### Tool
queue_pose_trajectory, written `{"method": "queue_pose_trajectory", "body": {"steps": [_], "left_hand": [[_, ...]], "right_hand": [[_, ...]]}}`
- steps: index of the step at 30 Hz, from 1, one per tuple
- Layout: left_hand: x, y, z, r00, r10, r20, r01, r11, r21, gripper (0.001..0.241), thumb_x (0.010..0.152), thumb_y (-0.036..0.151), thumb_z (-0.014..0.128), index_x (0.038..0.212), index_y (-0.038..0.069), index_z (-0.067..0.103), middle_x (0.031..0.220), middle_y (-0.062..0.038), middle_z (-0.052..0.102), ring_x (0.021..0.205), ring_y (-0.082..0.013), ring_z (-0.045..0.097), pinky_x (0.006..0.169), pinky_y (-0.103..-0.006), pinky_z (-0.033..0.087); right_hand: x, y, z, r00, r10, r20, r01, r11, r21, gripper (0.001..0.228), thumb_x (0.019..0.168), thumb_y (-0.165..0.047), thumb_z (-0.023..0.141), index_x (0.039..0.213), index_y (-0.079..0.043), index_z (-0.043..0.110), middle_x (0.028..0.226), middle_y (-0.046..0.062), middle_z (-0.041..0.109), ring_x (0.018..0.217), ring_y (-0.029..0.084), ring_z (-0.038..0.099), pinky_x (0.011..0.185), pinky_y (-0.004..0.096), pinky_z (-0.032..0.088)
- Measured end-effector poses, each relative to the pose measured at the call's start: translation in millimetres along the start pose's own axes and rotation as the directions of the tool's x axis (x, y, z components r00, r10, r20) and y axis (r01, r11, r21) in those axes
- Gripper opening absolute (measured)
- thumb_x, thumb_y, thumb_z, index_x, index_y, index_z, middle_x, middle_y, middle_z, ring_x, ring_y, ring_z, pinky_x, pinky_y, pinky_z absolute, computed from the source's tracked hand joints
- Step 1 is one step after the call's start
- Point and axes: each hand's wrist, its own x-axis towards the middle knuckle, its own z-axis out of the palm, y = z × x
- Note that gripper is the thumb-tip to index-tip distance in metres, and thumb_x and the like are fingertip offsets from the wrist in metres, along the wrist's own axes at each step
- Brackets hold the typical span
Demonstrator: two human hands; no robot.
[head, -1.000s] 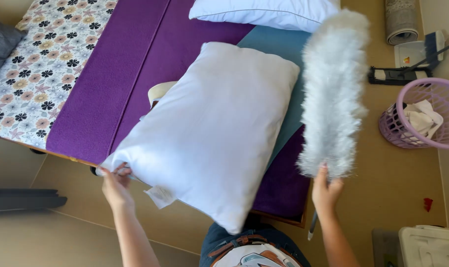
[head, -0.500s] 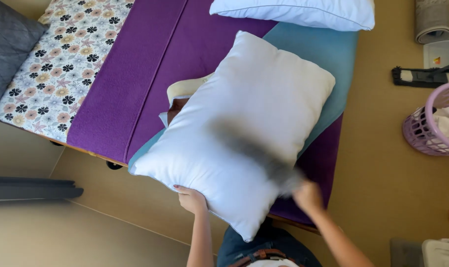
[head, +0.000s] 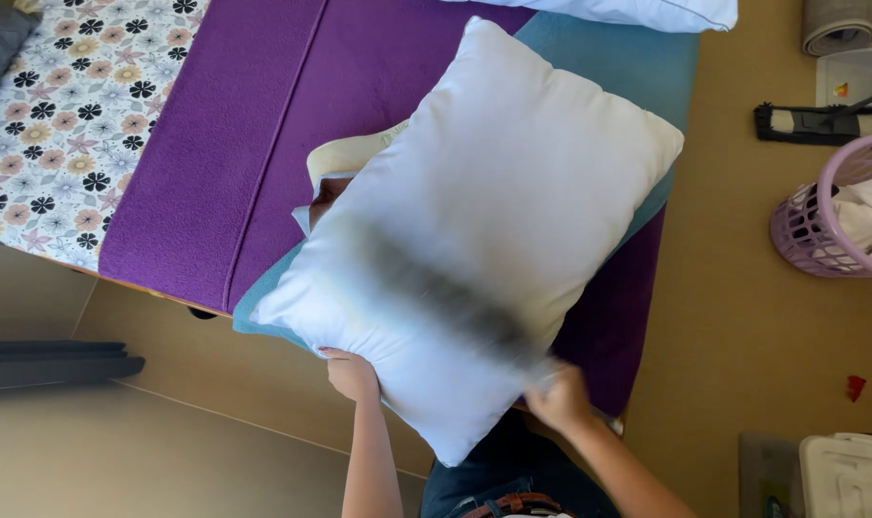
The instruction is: The person uses a feather duster to clean a white pillow on a bed. They dust both sides of the pillow, then place it next to a gray pillow against the wall. The person then picks up another white pillow and dusts it as well.
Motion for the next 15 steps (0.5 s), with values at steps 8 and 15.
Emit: {"method": "queue_pose_trajectory", "body": {"steps": [8,15], "left_hand": [[-16.7,33.2,-21.4,0.99,-0.13,-0.061,0.135,0.987,0.085,0.067,0.117,0.035,0.025,0.076,-0.005,0.06,0.068,-0.022,0.066,0.057,-0.0383,0.062,0.049,-0.0449,0.052],[-19.7,33.4,-23.4,0.993,-0.104,-0.063,0.107,0.992,0.059,0.062,0.114,0.035,0.021,0.077,-0.001,0.055,0.069,-0.022,0.067,0.056,-0.038,0.062,0.048,-0.0446,0.053]], "right_hand": [[-39.0,131.3,-97.7,0.66,0.688,-0.302,-0.736,0.673,-0.074,0.037,0.095,-0.032,0.064,0.079,0.001,0.064,0.061,0.012,0.059,0.048,0.023,0.056,0.044,0.04,0.044],[-22.9,95.2,-91.9,0.45,0.513,-0.731,-0.639,0.757,0.138,0.038,0.115,-0.034,0.064,0.119,0.004,0.064,0.1,0.014,0.07,0.077,0.022,0.063,0.068,0.039,0.048]]}}
